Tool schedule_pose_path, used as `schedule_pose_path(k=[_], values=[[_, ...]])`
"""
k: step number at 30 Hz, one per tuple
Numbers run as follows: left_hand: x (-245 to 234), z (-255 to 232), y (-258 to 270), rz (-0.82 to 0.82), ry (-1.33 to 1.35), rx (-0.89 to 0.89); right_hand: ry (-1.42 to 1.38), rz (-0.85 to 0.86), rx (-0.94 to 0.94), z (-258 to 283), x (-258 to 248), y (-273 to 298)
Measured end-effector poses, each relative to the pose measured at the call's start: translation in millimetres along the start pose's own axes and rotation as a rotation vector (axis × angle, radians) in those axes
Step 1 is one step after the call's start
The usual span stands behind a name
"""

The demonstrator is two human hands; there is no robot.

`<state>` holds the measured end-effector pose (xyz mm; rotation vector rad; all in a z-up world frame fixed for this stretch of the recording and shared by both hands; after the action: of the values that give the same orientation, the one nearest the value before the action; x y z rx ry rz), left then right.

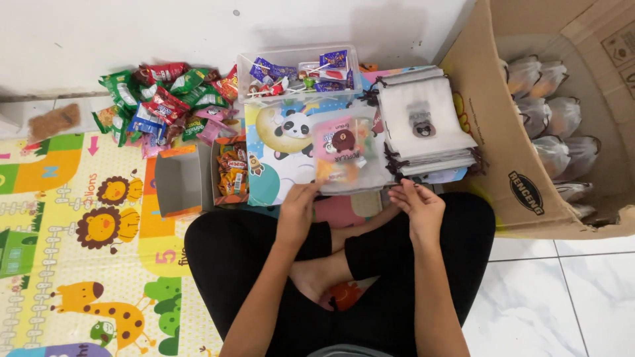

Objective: The person is packing various small snack packets, such as candies and chips, into small decorated plastic bags while sitting on the floor.

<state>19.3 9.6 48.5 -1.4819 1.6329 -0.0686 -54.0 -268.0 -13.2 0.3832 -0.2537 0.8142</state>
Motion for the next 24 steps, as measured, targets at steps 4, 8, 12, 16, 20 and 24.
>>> schedule_pose_path(k=[4, 8, 12, 16, 20, 24], values=[[-9.9, 23.7, 0.3, -0.05, 0.018, -0.018, 0.004, -0.045, -0.012, 17.4, 0.6, 6.2], [-30.2, 40.3, -3.5, -0.08, 0.063, -0.084, -0.034, -0.068, -0.027, 12.8, -7.5, 0.7], [-56.8, 57.7, -4.8, -0.169, -0.025, -0.129, -0.069, -0.13, -0.095, 19.0, -16.3, -1.2], [-78.8, 78.0, -5.9, -0.257, -0.173, -0.096, -0.096, -0.183, -0.222, 9.6, -30.4, -7.0], [-103.7, 97.1, 2.3, -0.406, -0.229, -0.163, -0.091, 0.135, -0.081, 6.1, 3.9, 10.0], [-111.3, 112.8, 13.0, -0.386, -0.288, -0.333, 0.082, 0.43, -0.075, 23.0, 69.1, 46.9]])
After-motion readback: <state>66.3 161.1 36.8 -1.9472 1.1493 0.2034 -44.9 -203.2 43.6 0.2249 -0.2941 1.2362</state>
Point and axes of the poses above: each hand's wrist, its own y-axis away from the middle knuckle, its own x-axis out of the palm, z = x × y, the point moved 5 cm from there along -y, towards the middle knuckle, and after that the axes turned 5 degrees about -y, right-handed, at the moved point
